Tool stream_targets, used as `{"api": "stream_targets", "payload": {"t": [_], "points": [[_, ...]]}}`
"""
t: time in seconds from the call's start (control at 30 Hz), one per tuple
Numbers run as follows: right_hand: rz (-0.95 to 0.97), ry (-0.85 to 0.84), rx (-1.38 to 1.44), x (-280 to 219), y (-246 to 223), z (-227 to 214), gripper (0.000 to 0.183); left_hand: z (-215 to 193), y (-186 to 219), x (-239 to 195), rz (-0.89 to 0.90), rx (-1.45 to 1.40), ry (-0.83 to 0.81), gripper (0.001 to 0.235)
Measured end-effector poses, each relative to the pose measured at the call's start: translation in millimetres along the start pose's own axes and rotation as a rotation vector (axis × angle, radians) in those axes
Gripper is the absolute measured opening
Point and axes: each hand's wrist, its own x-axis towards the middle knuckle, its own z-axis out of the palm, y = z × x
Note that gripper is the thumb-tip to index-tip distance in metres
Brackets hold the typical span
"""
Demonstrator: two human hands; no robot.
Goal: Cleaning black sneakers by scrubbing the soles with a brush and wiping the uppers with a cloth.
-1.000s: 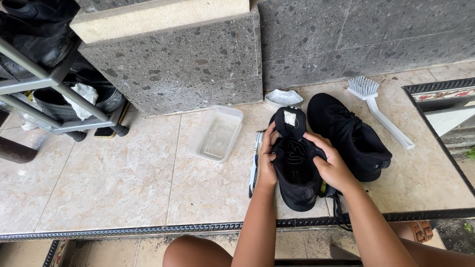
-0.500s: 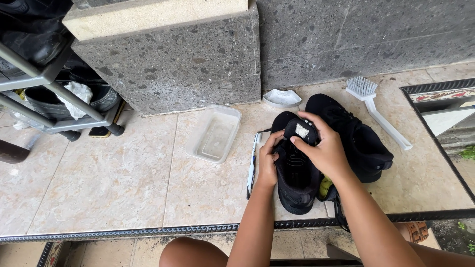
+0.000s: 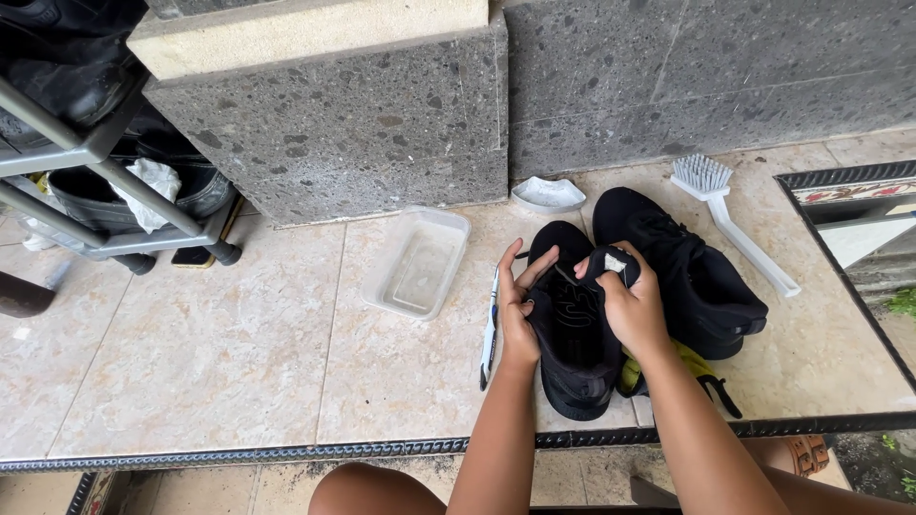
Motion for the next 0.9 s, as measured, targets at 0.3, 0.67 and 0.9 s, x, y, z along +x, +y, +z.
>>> {"api": "stream_targets", "payload": {"t": [0.3,0.67,0.9], "points": [[0.071,-0.021,-0.190,-2.5,12.8,1.5,0.022,-1.4,-4.6,-1.2,0.040,0.019,0.008,0.096],[-0.098,-0.345,0.184,-5.8,49.5,-7.8,0.058,1.7,-4.1,-0.8,0.001,-0.038,0.027,0.092],[-0.046,-0.120,0.155,-26.2,30.3,-8.6,0.043,9.9,22.1,6.3,0.006,0.240,-0.027,0.064]]}}
